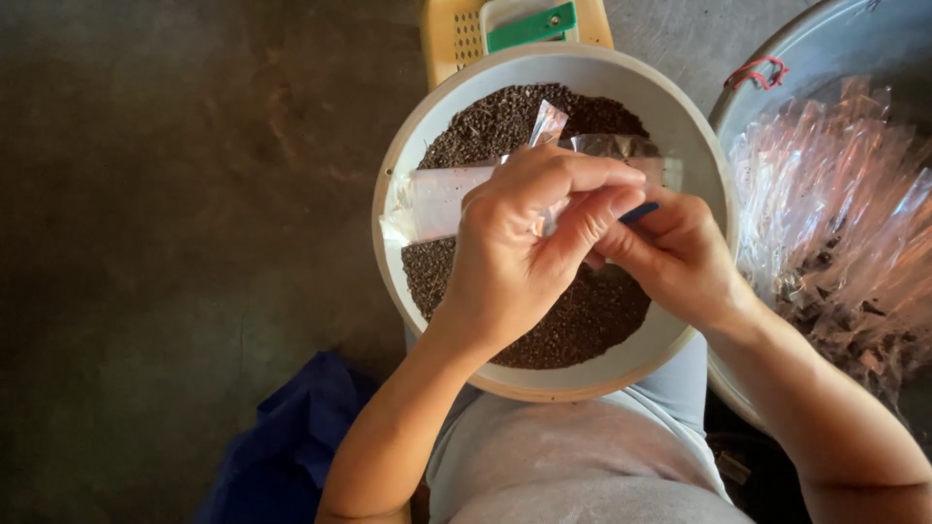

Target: Manually filling small plastic bags with seeds from a large bowl using a small scoop.

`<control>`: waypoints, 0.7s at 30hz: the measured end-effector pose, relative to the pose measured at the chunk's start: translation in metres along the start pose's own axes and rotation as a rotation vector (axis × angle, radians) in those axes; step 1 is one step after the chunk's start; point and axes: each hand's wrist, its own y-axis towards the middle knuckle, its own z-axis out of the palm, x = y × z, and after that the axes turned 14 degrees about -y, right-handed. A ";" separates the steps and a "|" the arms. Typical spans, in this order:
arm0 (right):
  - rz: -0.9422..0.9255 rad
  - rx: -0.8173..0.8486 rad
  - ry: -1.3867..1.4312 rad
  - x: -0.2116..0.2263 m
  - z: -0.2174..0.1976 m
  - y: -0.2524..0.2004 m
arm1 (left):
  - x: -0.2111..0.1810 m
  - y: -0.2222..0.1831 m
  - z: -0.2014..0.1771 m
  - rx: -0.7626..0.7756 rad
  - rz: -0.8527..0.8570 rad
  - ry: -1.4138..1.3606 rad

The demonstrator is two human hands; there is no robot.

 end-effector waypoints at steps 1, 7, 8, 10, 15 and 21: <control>-0.073 0.036 0.006 -0.013 0.001 0.002 | -0.003 -0.003 -0.003 0.010 -0.016 0.007; -0.018 0.172 -0.210 -0.064 0.021 0.013 | -0.057 -0.012 -0.019 0.016 -0.039 -0.153; 0.035 0.209 -0.307 -0.070 0.024 0.014 | -0.060 -0.014 -0.020 -0.001 -0.039 -0.184; 0.084 0.246 -0.405 -0.079 0.030 0.018 | -0.062 -0.015 -0.023 -0.025 -0.033 -0.228; 0.239 0.345 -0.695 -0.068 0.025 0.020 | -0.051 -0.027 -0.021 -0.086 -0.023 -0.363; 0.346 0.043 0.411 0.027 -0.029 0.002 | 0.012 -0.060 0.002 -0.061 -0.245 -0.193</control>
